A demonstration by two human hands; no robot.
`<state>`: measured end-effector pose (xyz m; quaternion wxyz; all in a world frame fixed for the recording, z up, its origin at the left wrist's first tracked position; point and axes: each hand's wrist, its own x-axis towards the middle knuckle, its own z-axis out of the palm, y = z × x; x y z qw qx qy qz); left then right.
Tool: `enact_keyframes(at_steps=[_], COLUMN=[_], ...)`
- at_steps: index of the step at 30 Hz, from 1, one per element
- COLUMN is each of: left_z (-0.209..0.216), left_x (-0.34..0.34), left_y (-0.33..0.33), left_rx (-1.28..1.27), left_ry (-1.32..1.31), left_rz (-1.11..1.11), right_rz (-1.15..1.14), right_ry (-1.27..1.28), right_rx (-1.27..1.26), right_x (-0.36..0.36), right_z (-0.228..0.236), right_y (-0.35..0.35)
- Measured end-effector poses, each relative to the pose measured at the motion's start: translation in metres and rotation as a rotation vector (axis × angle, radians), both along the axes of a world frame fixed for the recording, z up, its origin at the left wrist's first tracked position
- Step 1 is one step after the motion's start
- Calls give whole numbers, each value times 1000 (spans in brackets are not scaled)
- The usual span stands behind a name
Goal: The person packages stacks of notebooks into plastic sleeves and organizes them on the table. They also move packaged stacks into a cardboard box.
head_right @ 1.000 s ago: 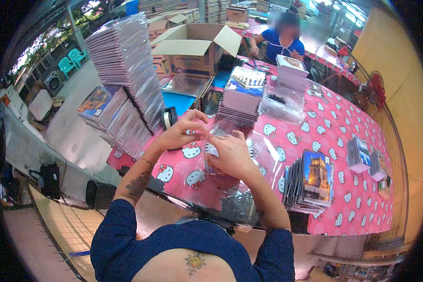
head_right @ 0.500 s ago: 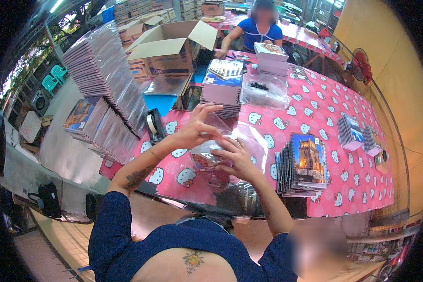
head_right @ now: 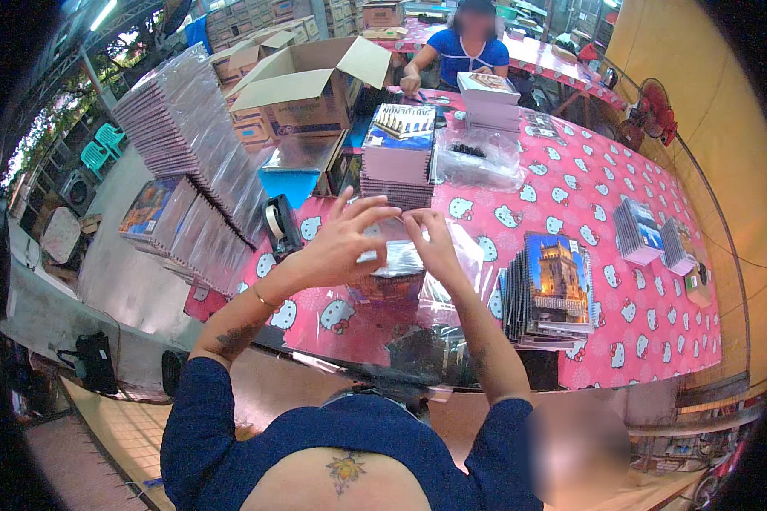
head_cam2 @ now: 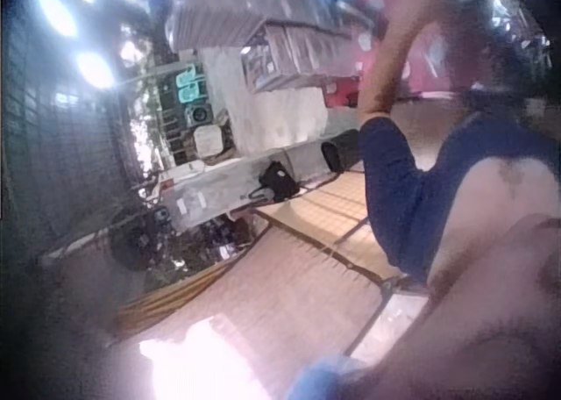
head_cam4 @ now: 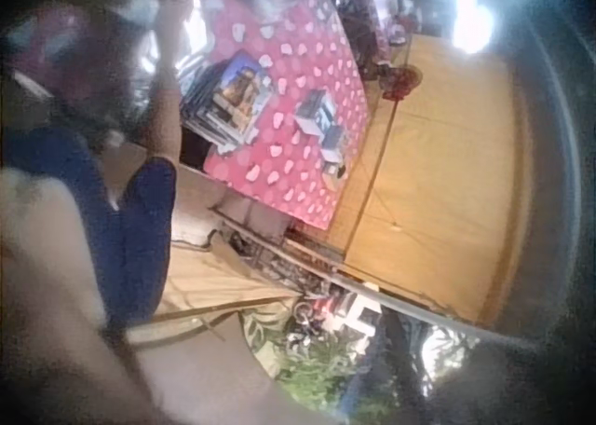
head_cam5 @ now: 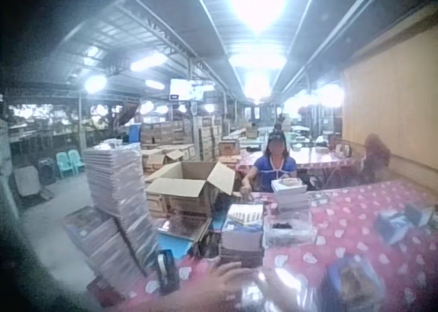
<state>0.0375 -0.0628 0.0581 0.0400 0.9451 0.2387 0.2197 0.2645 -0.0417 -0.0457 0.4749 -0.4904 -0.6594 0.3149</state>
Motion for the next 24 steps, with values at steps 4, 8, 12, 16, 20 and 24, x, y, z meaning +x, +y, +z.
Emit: enact_keyframes(at_steps=[4, 8, 12, 16, 20, 24], left_z=[43, 2, 25, -22, -112, -98], left_x=[3, 10, -3, -38, -35, -34], left_y=[-15, -27, -1, 40, 65, 50], left_rx=[77, 261, -23, -648, -1096, -1029], left_ry=[-161, 128, -415, -608, -401, -345], left_rz=[3, 6, 83, 235, 78, 34], right_rz=[241, 362, 325, 269, 409, 672], right_ry=[135, 142, 122, 168, 301, 189], right_rx=[-325, -251, -236, -38, -272, -370], right_x=[-3, -15, -7, -11, -1, 11], right_z=[-6, 3, 16, 30, -1, 23], right_y=[34, 40, 41, 27, 35, 21])
